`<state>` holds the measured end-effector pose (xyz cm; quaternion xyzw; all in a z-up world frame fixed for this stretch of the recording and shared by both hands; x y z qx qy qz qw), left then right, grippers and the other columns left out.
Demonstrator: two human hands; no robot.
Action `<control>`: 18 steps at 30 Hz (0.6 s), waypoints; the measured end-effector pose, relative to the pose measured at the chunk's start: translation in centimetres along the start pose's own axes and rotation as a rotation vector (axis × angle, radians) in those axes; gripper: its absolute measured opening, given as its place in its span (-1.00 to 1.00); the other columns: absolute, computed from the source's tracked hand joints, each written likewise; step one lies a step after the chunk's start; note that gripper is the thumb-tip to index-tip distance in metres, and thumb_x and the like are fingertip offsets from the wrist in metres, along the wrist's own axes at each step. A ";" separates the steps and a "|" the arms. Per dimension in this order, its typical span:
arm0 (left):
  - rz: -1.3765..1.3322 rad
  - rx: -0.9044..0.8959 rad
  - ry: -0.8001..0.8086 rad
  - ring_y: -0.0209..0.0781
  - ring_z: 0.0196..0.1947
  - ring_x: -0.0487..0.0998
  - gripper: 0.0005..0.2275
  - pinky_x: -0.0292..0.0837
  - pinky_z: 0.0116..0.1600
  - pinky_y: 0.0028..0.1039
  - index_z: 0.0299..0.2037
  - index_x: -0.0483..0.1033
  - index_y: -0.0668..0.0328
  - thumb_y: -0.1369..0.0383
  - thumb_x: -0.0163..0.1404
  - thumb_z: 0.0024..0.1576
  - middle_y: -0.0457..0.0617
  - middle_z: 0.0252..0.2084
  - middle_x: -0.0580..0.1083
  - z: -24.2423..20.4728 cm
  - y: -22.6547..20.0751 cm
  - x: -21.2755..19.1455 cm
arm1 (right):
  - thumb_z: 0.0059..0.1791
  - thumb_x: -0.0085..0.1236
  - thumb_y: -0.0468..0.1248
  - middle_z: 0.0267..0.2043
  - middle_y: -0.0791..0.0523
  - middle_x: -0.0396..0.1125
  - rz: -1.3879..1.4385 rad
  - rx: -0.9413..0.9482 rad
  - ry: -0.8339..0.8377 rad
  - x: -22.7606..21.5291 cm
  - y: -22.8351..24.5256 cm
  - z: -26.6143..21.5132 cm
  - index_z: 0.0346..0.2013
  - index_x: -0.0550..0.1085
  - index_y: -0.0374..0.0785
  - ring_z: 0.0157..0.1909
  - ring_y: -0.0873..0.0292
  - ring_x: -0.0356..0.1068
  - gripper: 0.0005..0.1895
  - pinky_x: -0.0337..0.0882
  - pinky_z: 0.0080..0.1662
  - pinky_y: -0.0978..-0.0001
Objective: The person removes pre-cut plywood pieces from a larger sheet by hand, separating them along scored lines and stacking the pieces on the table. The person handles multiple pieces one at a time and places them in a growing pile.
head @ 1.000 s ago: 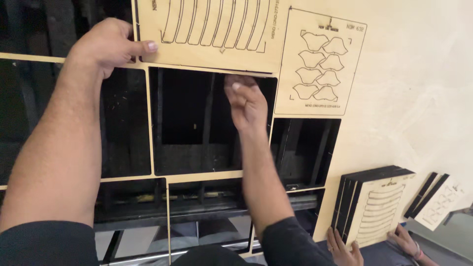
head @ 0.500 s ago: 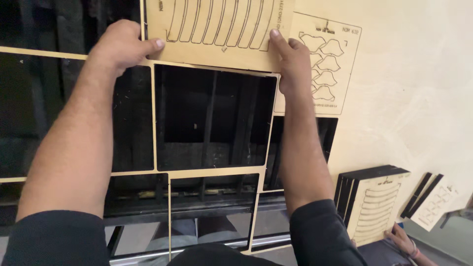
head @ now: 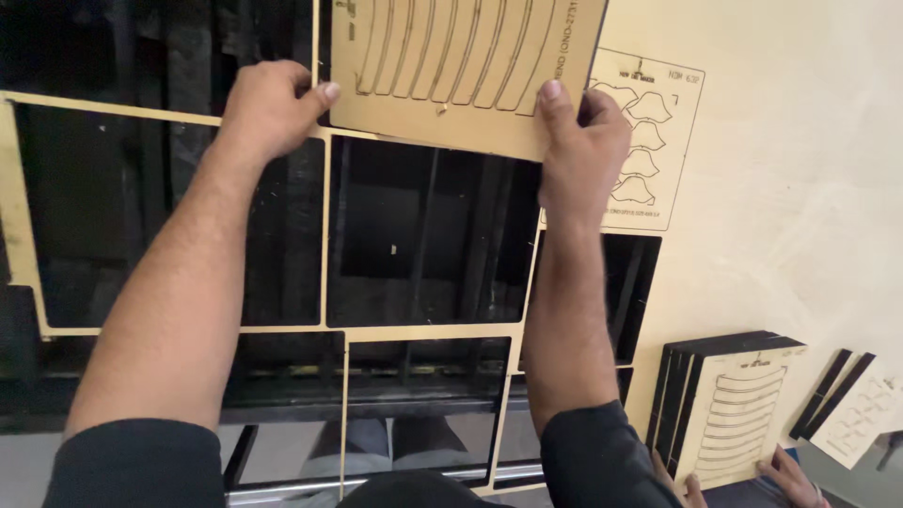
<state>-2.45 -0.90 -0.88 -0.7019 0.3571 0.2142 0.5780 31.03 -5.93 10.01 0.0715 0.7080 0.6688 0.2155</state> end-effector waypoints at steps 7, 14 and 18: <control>0.079 -0.066 -0.014 0.21 -0.22 0.60 -0.69 0.49 -0.08 -0.07 -0.15 0.67 0.30 0.13 0.19 0.23 0.23 -0.28 0.59 -0.9 0.3 0.7 | 0.13 0.19 -0.33 -0.30 0.02 0.49 0.035 -0.250 -0.126 -13.5 6.4 1.7 -0.26 0.47 -0.45 -0.35 0.17 0.51 -0.81 0.55 -0.26 0.33; -0.055 -0.199 -0.010 0.03 -0.23 0.69 -0.69 0.56 0.02 -0.25 -0.15 0.66 0.27 0.18 0.31 0.08 0.18 -0.28 0.61 -0.2 1.3 1.2 | 0.14 0.02 -0.33 0.03 -0.16 0.47 0.478 0.156 -0.366 -23.3 -1.9 -5.6 0.08 0.41 -0.62 0.01 -0.07 0.56 -0.66 0.61 0.07 0.12; 0.211 0.059 -0.350 0.13 -0.27 0.61 -0.63 0.50 -0.08 -0.12 -0.18 0.65 0.30 0.21 0.43 -0.05 0.22 -0.26 0.59 -1.9 0.1 -0.8 | 0.14 -0.08 -0.24 0.20 -0.13 0.40 0.647 0.289 -0.355 -26.0 -7.2 -12.1 0.22 0.36 -0.51 0.19 -0.06 0.48 -0.56 0.50 0.24 0.10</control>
Point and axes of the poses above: each hand's wrist, its own z-axis towards the middle knuckle, its own x-axis out of the palm, y = z × x, the point moved 2 cm from there along z, towards the middle knuckle
